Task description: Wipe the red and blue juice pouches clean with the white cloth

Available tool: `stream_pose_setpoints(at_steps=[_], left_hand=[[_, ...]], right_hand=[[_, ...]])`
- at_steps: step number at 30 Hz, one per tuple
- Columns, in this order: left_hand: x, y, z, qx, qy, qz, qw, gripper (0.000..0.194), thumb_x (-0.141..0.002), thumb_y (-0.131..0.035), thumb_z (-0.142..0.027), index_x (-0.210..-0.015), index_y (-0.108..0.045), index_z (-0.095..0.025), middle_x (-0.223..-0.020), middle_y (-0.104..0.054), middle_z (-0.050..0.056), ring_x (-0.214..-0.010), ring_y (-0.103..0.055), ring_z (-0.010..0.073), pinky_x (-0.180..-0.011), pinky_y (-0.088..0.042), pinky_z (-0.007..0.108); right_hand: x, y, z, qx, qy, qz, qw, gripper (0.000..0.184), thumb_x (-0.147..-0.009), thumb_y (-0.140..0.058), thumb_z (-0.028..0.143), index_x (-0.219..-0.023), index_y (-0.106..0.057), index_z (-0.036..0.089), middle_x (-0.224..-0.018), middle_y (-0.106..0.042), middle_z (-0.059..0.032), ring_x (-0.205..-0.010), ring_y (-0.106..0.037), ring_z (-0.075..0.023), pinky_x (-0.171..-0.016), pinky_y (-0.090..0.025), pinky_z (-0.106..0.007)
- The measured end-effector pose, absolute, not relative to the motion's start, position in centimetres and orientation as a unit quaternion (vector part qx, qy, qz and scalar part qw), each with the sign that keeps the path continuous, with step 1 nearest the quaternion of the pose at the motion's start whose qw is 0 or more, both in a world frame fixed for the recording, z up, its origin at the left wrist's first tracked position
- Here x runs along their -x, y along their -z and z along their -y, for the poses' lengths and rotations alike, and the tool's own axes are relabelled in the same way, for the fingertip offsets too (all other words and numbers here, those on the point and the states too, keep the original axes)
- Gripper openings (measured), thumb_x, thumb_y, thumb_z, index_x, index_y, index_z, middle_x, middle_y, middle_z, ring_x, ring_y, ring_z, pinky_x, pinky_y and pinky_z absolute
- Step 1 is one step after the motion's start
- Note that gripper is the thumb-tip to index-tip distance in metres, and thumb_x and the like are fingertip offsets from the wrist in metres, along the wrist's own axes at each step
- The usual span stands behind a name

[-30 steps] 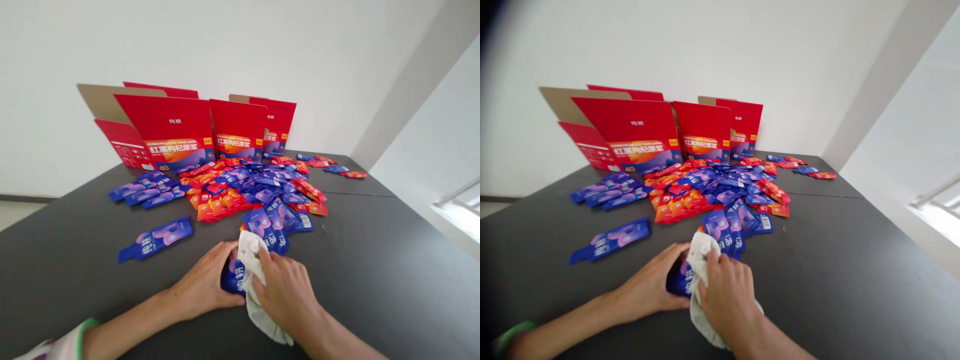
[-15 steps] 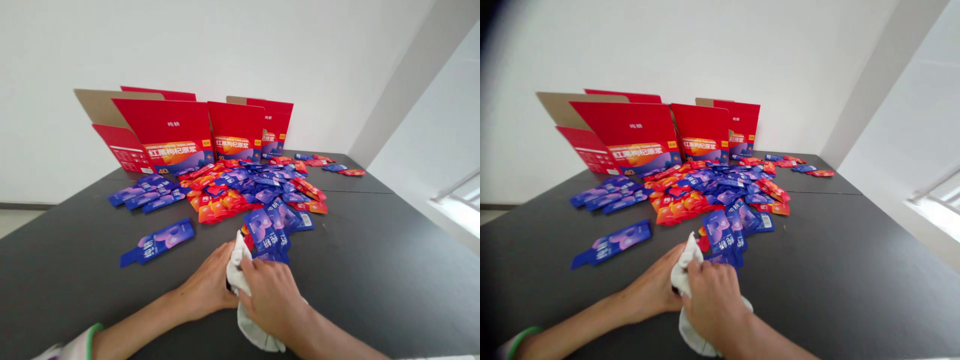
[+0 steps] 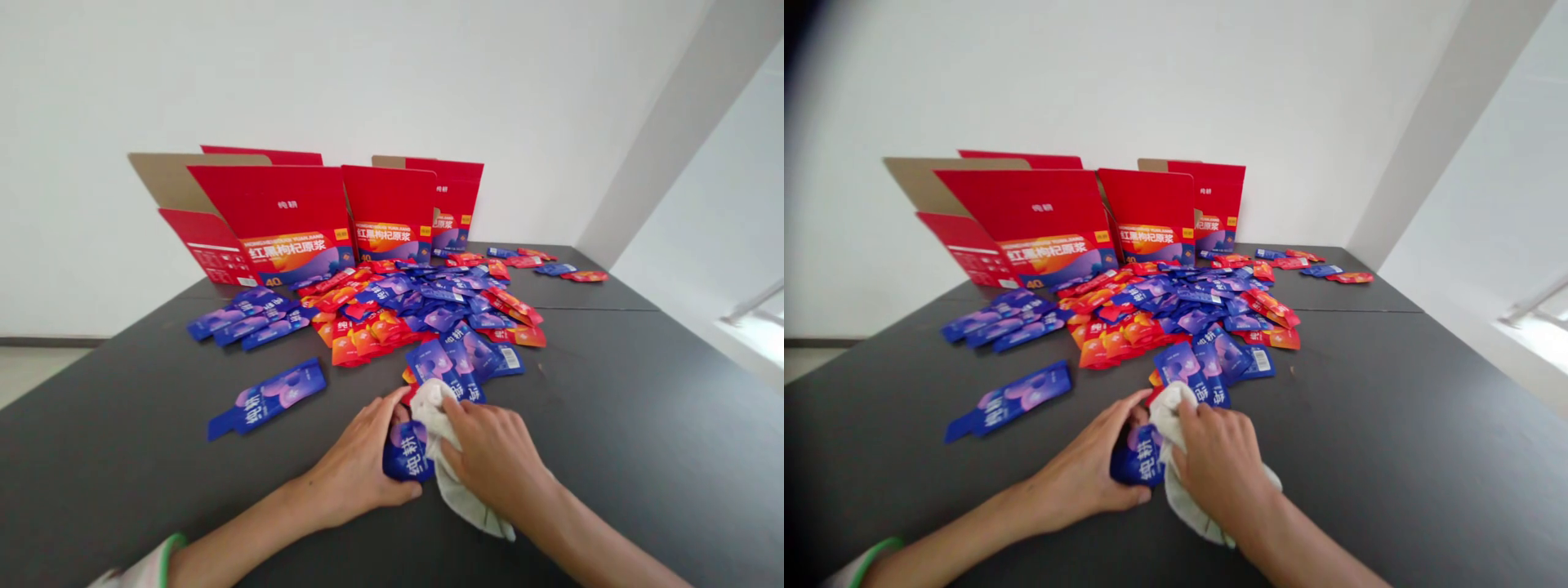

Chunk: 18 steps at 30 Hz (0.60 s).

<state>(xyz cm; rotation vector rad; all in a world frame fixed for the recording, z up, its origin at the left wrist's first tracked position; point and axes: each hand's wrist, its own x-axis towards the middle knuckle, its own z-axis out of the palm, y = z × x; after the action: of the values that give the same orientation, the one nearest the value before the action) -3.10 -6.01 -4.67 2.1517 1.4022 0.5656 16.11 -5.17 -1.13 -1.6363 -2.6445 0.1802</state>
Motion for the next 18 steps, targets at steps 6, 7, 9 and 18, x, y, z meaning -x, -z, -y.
stream_pose_setpoints(at_steps=[6,7,9,18], left_hand=[[3.2,5.0,5.9,-0.802,-0.201,-0.508,0.243,0.101,-0.059,-0.074,-0.035,-0.139,-0.013,-0.022,-0.128,-0.044,0.010,-0.115,-0.044,0.0262,-0.102,-0.034,0.041],[3.1,5.0,5.9,-0.801,-0.201,-0.510,0.240,0.101,-0.060,-0.074,-0.035,-0.139,-0.012,-0.022,-0.129,-0.044,0.010,-0.116,-0.044,0.0262,-0.103,-0.034,0.041],[3.1,5.0,5.9,-0.798,-0.200,-0.516,0.239,0.099,-0.061,-0.073,-0.034,-0.139,-0.014,-0.024,-0.126,-0.046,0.008,-0.114,-0.045,0.0249,-0.102,-0.036,0.040],[4.2,4.1,6.6,-0.810,-0.179,-0.524,0.191,0.074,-0.061,-0.069,-0.031,-0.129,-0.039,-0.029,-0.126,-0.052,0.004,-0.117,-0.048,0.0269,-0.101,-0.038,0.039]], right_hand=[[-15.4,1.5,6.1,0.421,-0.113,0.899,0.031,0.027,-0.078,-0.052,0.033,-0.103,-0.052,0.023,-0.096,-0.063,-0.0051,-0.088,-0.059,-0.0227,-0.074,-0.039,-0.031],[-15.4,1.6,6.1,0.429,-0.112,0.896,0.032,0.028,-0.078,-0.051,0.033,-0.104,-0.053,0.023,-0.096,-0.064,-0.0050,-0.087,-0.059,-0.0227,-0.073,-0.039,-0.031],[-16.1,1.7,5.6,0.478,-0.089,0.873,0.032,0.032,-0.079,-0.050,0.032,-0.110,-0.052,0.024,-0.096,-0.065,-0.0056,-0.085,-0.060,-0.0233,-0.072,-0.039,-0.031],[-22.9,2.4,1.4,0.564,-0.223,0.765,0.216,0.032,-0.089,-0.038,0.043,-0.095,-0.058,0.019,-0.077,-0.066,-0.0035,-0.067,-0.060,-0.0174,-0.058,-0.038,-0.023]])
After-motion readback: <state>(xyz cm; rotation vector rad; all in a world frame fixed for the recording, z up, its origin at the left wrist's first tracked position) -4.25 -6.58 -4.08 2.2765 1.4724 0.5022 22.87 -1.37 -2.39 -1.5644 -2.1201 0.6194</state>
